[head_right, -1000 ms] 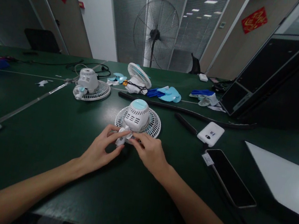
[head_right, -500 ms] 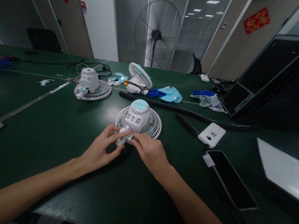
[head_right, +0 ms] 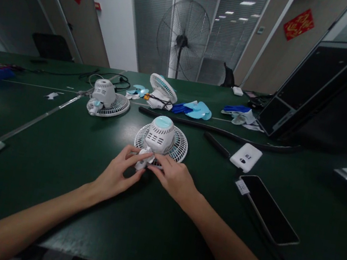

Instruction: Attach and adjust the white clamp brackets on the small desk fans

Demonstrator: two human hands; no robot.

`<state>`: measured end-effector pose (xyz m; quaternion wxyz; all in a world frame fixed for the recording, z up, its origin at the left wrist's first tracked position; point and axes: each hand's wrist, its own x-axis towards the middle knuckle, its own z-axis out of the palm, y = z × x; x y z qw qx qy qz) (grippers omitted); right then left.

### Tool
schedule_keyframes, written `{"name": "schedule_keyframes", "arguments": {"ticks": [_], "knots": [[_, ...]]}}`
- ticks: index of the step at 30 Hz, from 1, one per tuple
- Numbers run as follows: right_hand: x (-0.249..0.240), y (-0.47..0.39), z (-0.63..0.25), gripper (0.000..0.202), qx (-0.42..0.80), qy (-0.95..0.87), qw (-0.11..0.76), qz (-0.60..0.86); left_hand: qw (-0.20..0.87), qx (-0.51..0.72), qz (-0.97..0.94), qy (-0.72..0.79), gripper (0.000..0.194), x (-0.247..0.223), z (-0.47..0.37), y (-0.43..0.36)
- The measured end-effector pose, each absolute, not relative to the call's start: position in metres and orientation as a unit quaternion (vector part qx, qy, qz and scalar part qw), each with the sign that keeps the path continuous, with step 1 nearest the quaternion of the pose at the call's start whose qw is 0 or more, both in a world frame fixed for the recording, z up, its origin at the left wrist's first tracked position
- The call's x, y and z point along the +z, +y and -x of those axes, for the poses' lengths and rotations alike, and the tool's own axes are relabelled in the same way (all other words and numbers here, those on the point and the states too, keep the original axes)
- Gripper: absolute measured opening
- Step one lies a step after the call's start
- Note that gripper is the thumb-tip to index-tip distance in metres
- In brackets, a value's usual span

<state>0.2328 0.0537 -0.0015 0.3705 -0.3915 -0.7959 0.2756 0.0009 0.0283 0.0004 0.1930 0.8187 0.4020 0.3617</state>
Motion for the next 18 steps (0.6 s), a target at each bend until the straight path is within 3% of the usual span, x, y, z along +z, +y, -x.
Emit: {"name": "schedule_keyframes", "arguments": {"ticks": [2,4,9,11,13,15,18], "knots": [[0.0,0.053,-0.233,0.028,0.208,-0.828,0.36,0.376,0.194,0.362,-0.819,0.401,0.055,0.001,-0.001,0.028],[-0.001,0.054,-0.229,0.026,0.236,-0.813,0.368,0.385,0.193,0.359,-0.821,0.401,0.054,0.002,-0.001,0.028],[-0.008,0.056,-0.214,0.049,0.593,-0.605,0.36,0.391,0.192,0.355,-0.825,0.395,0.056,0.002,0.0,0.027],[-0.009,0.057,-0.214,0.054,0.643,-0.57,0.343,0.379,0.193,0.356,-0.824,0.397,0.057,0.002,0.0,0.028],[-0.008,0.056,-0.219,0.048,0.557,-0.63,0.362,0.402,0.195,0.357,-0.821,0.4,0.056,0.001,0.0,0.028],[-0.006,0.056,-0.226,0.039,0.39,-0.729,0.38,0.414,0.2,0.358,-0.819,0.402,0.056,0.002,-0.001,0.028],[-0.001,0.055,-0.232,0.028,0.207,-0.823,0.358,0.39,0.201,0.361,-0.819,0.399,0.057,0.002,-0.001,0.028]]}}
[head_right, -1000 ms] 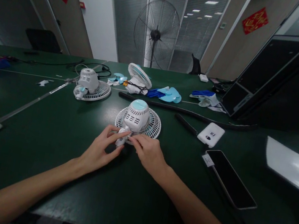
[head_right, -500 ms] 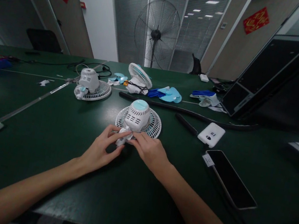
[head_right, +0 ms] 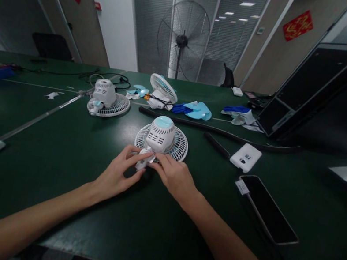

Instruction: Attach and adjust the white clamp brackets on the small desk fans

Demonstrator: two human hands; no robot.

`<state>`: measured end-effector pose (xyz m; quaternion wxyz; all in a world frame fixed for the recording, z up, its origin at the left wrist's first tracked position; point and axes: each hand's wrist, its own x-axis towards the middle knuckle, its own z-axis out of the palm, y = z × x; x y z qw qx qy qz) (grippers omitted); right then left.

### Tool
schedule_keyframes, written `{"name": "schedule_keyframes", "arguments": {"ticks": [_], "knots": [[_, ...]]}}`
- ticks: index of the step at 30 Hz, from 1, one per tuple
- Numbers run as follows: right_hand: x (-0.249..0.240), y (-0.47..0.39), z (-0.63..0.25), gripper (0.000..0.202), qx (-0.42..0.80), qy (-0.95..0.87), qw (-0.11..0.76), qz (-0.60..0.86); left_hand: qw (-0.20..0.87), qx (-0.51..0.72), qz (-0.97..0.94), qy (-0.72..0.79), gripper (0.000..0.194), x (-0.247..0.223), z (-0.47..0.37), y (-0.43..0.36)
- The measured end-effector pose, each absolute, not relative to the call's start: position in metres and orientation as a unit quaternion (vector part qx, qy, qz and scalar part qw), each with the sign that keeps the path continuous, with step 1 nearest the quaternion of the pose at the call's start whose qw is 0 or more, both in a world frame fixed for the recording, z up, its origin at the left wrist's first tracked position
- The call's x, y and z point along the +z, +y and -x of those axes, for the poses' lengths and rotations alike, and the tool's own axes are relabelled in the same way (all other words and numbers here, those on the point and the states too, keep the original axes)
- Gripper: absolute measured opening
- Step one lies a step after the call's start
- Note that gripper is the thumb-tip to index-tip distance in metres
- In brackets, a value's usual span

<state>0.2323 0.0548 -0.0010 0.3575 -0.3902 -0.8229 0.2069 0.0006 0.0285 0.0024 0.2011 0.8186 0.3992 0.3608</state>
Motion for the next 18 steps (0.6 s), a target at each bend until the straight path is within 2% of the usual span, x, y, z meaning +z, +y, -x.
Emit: {"name": "schedule_keyframes", "arguments": {"ticks": [3,5,8,10,12,16,18], "knots": [[0.001,0.054,-0.229,0.026,0.206,-0.828,0.351,0.386,0.2,0.361,-0.822,0.393,0.057,0.003,0.0,0.028],[0.0,0.054,-0.222,0.033,0.314,-0.782,0.36,0.4,0.201,0.356,-0.826,0.389,0.058,0.003,0.001,0.028],[-0.006,0.055,-0.215,0.048,0.547,-0.654,0.335,0.401,0.196,0.348,-0.831,0.388,0.059,0.003,0.001,0.028],[-0.008,0.055,-0.214,0.052,0.606,-0.616,0.317,0.392,0.192,0.348,-0.83,0.391,0.059,0.002,0.001,0.028],[-0.008,0.055,-0.218,0.048,0.531,-0.666,0.331,0.406,0.191,0.353,-0.827,0.393,0.057,0.002,0.0,0.028],[-0.003,0.054,-0.229,0.032,0.217,-0.825,0.33,0.405,0.192,0.357,-0.825,0.393,0.056,0.003,0.0,0.028],[0.001,0.054,-0.231,0.028,0.142,-0.853,0.311,0.394,0.188,0.358,-0.825,0.396,0.055,0.003,0.0,0.028]]}}
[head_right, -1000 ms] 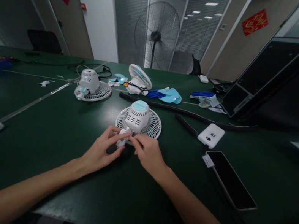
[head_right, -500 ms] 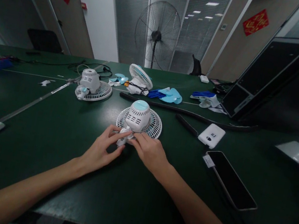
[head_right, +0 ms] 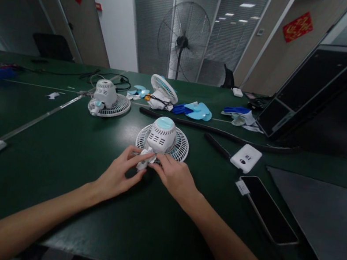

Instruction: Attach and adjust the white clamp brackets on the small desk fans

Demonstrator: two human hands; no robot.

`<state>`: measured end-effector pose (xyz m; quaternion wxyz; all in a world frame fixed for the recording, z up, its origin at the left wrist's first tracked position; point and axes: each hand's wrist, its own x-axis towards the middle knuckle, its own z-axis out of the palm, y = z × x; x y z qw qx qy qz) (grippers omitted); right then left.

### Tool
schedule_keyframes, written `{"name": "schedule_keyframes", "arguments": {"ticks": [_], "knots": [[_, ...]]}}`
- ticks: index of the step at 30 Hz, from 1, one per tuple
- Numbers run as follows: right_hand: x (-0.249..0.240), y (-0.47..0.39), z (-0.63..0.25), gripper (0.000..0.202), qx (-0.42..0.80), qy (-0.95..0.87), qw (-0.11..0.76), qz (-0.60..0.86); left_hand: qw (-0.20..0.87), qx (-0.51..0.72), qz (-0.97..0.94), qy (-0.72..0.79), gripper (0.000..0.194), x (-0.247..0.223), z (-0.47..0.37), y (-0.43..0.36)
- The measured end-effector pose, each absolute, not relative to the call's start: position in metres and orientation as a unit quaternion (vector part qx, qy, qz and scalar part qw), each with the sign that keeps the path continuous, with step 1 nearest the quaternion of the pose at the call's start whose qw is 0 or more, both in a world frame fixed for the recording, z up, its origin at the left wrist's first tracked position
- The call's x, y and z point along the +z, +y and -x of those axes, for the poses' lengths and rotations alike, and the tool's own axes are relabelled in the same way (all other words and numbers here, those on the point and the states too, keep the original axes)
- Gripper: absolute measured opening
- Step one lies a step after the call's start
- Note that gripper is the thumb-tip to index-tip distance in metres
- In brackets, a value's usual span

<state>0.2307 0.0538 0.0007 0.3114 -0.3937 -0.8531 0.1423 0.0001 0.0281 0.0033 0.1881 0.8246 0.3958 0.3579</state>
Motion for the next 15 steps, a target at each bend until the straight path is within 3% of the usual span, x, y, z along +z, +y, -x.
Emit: {"name": "schedule_keyframes", "arguments": {"ticks": [3,8,10,12,15], "knots": [[0.003,0.054,-0.227,0.029,0.198,-0.837,0.317,0.401,0.187,0.355,-0.829,0.391,0.055,0.003,0.0,0.028],[-0.002,0.055,-0.214,0.052,0.604,-0.619,0.301,0.403,0.189,0.35,-0.833,0.385,0.06,0.002,0.0,0.028],[-0.004,0.055,-0.213,0.056,0.666,-0.568,0.288,0.389,0.195,0.349,-0.832,0.385,0.061,0.002,0.0,0.028],[-0.004,0.054,-0.216,0.053,0.596,-0.62,0.307,0.407,0.198,0.352,-0.83,0.385,0.059,0.002,0.0,0.029],[-0.002,0.053,-0.225,0.038,0.332,-0.777,0.323,0.426,0.192,0.36,-0.827,0.388,0.056,0.002,0.0,0.029]]}}
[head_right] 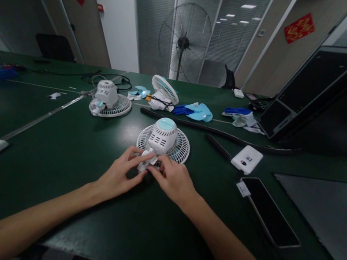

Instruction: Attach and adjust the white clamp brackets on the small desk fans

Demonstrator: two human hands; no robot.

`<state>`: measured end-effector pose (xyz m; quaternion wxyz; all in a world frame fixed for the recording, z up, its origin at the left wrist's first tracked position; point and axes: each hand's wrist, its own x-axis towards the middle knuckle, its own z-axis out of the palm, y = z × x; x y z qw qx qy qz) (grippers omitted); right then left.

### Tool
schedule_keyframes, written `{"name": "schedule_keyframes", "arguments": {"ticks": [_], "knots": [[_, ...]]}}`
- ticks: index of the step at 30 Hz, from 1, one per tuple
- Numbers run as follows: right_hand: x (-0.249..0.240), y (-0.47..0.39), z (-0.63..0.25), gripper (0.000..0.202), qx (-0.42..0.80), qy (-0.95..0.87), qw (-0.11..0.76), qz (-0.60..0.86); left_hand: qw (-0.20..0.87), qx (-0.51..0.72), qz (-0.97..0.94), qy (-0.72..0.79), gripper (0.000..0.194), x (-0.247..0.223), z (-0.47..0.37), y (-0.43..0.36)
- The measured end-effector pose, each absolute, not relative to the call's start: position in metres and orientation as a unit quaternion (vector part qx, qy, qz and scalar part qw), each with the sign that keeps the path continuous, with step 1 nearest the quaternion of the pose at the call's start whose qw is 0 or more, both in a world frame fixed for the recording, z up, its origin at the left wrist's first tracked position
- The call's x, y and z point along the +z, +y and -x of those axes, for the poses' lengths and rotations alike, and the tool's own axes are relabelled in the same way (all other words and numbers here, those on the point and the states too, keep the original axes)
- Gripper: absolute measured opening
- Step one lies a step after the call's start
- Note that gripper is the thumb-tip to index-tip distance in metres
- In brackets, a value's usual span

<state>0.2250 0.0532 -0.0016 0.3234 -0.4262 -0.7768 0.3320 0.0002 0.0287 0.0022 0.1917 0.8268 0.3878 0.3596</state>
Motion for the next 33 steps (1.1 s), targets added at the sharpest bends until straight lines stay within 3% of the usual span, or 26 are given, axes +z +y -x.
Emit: {"name": "schedule_keyframes", "arguments": {"ticks": [2,4,6,10,12,14,16,19,22,28,33], "knots": [[0.001,0.053,-0.229,0.032,0.207,-0.832,0.305,0.415,0.191,0.36,-0.826,0.389,0.057,0.002,0.0,0.029],[0.003,0.053,-0.228,0.031,0.194,-0.837,0.3,0.415,0.193,0.356,-0.827,0.39,0.058,0.002,0.0,0.029],[0.003,0.052,-0.223,0.037,0.295,-0.798,0.303,0.429,0.194,0.352,-0.829,0.39,0.058,0.002,0.001,0.029],[0.0,0.052,-0.212,0.057,0.634,-0.601,0.264,0.407,0.194,0.341,-0.835,0.386,0.059,0.001,0.002,0.029],[-0.001,0.052,-0.212,0.06,0.681,-0.567,0.259,0.384,0.194,0.339,-0.835,0.388,0.061,0.001,0.002,0.029],[0.0,0.052,-0.216,0.057,0.598,-0.626,0.291,0.408,0.199,0.341,-0.833,0.388,0.06,0.002,0.002,0.03],[0.002,0.051,-0.222,0.045,0.417,-0.734,0.311,0.437,0.203,0.346,-0.83,0.387,0.058,0.002,0.002,0.03],[0.004,0.052,-0.23,0.026,0.147,-0.855,0.271,0.417,0.2,0.347,-0.83,0.389,0.06,0.003,0.002,0.03],[0.003,0.054,-0.231,0.025,0.012,-0.894,0.219,0.39,0.192,0.345,-0.831,0.391,0.06,0.004,0.003,0.03],[0.009,0.055,-0.232,0.032,-0.041,-0.898,0.198,0.392,0.194,0.339,-0.83,0.397,0.06,0.007,0.003,0.03],[0.013,0.053,-0.23,0.035,0.091,-0.883,0.251,0.387,0.204,0.337,-0.832,0.39,0.059,0.008,0.003,0.028]]}}
